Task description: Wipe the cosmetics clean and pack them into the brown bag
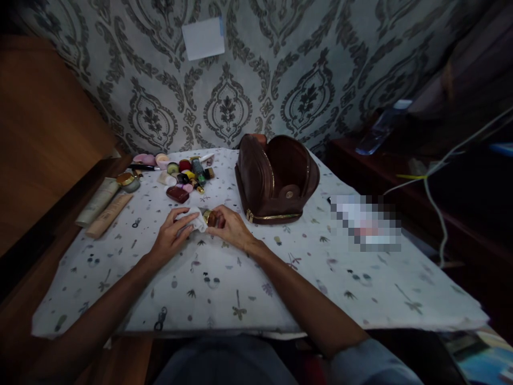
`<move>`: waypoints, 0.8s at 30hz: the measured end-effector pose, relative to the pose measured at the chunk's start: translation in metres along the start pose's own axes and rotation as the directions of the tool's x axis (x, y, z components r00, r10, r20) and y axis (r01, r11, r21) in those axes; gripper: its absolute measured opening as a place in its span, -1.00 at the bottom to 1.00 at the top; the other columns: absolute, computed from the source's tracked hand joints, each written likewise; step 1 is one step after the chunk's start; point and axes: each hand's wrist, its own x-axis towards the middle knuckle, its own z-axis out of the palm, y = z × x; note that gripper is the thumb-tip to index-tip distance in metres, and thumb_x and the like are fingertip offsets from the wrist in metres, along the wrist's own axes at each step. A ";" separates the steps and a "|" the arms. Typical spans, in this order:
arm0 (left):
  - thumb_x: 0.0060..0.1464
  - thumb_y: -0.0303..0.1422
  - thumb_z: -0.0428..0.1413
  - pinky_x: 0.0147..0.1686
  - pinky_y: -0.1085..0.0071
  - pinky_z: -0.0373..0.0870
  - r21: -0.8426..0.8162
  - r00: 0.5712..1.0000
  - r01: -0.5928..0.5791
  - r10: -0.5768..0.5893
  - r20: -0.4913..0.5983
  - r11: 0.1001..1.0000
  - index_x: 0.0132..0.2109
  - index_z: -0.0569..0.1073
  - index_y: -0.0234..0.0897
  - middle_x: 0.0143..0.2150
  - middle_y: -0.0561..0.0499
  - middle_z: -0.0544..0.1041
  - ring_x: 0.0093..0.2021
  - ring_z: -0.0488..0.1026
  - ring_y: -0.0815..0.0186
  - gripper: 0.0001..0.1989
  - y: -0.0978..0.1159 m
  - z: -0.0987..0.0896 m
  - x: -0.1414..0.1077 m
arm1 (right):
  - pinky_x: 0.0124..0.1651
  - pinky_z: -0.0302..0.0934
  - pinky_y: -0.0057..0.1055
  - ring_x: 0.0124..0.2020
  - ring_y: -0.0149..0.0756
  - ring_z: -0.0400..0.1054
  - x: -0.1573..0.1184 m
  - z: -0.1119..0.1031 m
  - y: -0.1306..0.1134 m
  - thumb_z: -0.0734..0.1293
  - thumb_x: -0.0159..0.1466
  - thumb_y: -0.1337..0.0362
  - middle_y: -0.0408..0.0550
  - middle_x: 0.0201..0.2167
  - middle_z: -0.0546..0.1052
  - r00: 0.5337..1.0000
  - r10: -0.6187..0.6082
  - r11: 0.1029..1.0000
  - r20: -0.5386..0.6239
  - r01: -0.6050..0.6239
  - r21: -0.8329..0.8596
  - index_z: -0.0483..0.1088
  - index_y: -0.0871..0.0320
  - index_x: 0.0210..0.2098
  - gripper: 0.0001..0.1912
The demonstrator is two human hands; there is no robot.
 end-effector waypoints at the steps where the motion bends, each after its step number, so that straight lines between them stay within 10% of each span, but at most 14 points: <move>1: 0.31 -0.31 -0.01 0.08 0.21 0.36 0.005 1.000 -0.001 0.001 0.006 1.000 0.18 0.43 -0.19 0.11 -0.16 0.32 0.14 0.33 0.16 -0.65 0.000 0.000 0.000 | -0.40 0.19 -0.45 -0.48 -0.41 0.30 0.000 0.000 0.000 0.48 0.07 0.10 -0.17 -0.41 0.45 1.000 -0.007 0.999 -0.021 0.006 -0.036 0.35 0.14 -0.25 -0.64; 11: 0.31 -0.32 -0.02 0.08 0.23 0.37 0.009 1.000 0.016 -0.017 0.022 1.000 0.20 0.42 -0.19 0.10 -0.14 0.33 0.11 0.35 0.18 -0.64 -0.001 0.004 0.000 | -0.33 0.24 -0.41 -0.37 -0.36 0.34 0.000 -0.003 0.006 0.52 0.00 0.19 -0.12 -0.24 0.42 0.998 -0.057 0.994 0.027 0.060 -0.097 0.19 0.11 0.10 -0.26; 24: 0.30 -0.38 -0.02 -0.06 0.34 0.41 0.023 0.999 -0.010 0.009 0.037 1.000 0.16 0.45 -0.19 -0.04 -0.09 0.34 -0.05 0.38 0.26 -0.66 0.002 0.006 0.000 | -0.38 0.25 -0.42 -0.47 -0.38 0.33 0.000 0.002 0.005 0.45 0.04 0.26 -0.25 -0.45 0.38 0.998 0.007 1.000 -0.061 -0.007 0.001 0.26 0.13 -0.09 -0.52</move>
